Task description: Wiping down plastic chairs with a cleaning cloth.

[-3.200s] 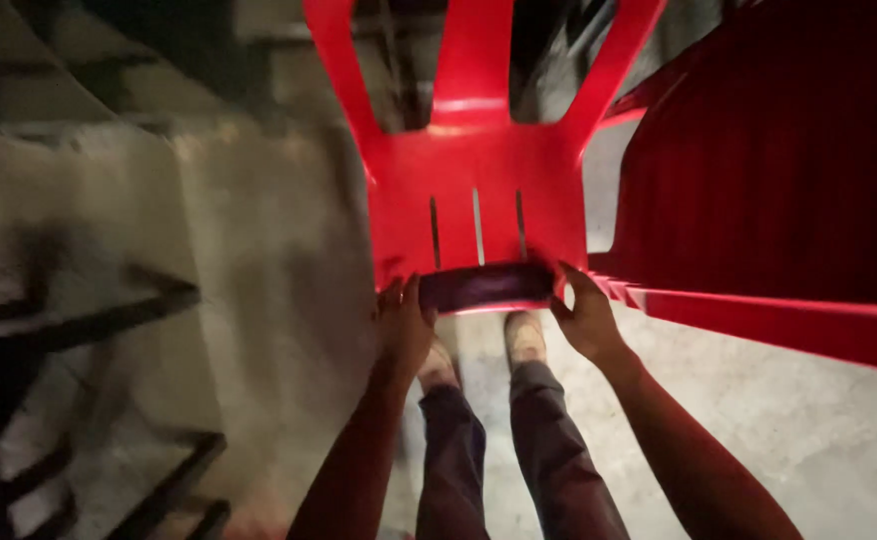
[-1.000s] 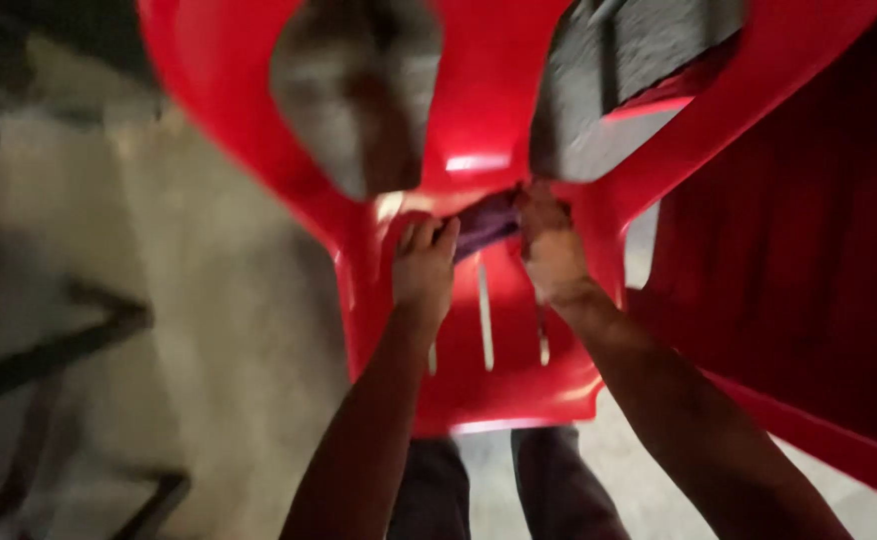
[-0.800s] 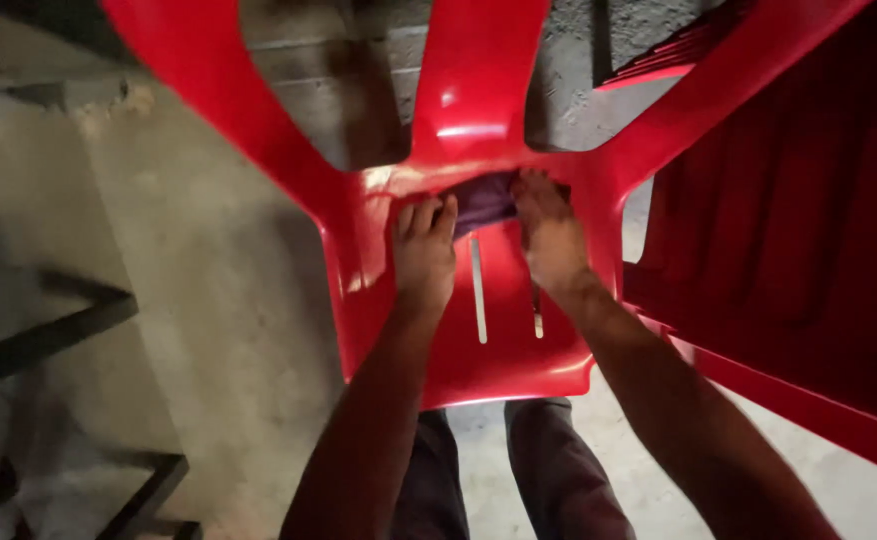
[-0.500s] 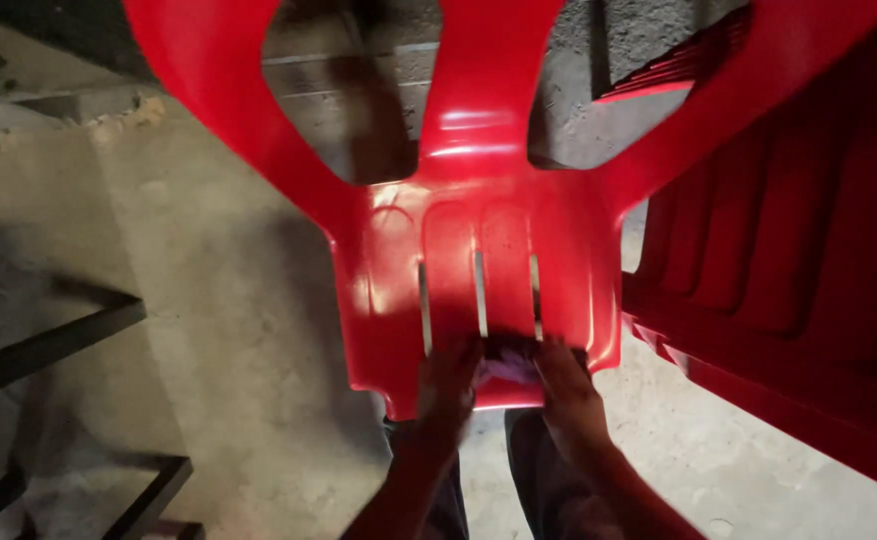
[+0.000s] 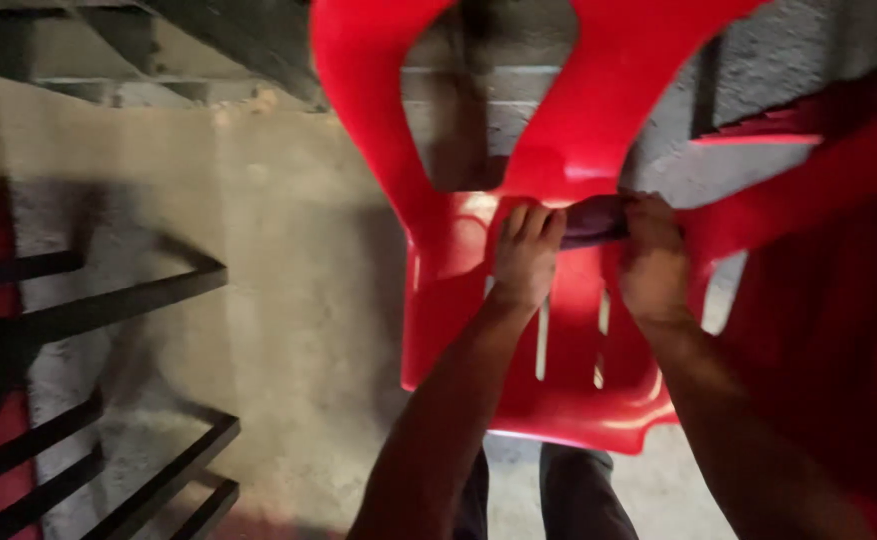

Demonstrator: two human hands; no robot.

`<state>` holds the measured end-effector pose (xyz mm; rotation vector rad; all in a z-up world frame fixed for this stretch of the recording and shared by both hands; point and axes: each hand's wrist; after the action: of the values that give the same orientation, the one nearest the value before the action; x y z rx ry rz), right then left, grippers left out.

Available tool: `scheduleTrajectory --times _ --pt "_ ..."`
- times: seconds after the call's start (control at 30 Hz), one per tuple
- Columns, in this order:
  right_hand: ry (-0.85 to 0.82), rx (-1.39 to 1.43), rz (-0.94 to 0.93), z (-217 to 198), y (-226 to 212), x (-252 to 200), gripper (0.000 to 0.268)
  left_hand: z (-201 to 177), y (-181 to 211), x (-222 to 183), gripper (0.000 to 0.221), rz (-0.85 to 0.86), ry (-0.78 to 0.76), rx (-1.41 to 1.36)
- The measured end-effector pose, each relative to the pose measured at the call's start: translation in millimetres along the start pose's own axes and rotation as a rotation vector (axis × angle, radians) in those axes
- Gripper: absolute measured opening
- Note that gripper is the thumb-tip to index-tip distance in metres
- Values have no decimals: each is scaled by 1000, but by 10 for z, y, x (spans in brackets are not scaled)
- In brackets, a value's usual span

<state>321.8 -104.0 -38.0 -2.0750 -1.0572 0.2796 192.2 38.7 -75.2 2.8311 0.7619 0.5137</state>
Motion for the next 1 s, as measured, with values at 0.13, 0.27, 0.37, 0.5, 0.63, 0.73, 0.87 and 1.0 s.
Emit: scheduleTrajectory --times 0.13,0.27,0.37,0.5,0.63,0.73,0.87,1.0 --pt "42 -48 -35 55 -151 41 51 46 -3 132 37 -46 85 9" --pt "36 -97 -18 147 -179 -239 64 -138 73 -168 49 -94 47 -12" --pt "-32 -95 47 0 -381 -769 63 -512 146 -505 56 -115 -53 -65" --pt "-46 -15 185 -123 -323 -1894 47 -720 574 -1550 57 -120 -192 -215" --pt "-97 -223 17 -267 -393 -2171 57 -250 759 -2046 57 -143 -317 -334" --pt "-98 -215 13 -229 -350 -1892 64 -23 736 -2145 61 -192 -423 -459" --pt "-51 -174 103 -110 -159 -1103 60 -105 539 -1268 53 -122 -313 -353" --pt "39 -68 21 -70 -180 -91 73 185 305 -143 42 -66 -101 -96"
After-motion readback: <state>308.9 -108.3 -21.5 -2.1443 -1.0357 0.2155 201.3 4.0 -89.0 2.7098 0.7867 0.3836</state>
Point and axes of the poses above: each hand's wrist, its own x-axis towards the middle knuckle, its own z-axis out of the palm, y = z × x, and after that the axes turned 15 degrees about x, right-handed
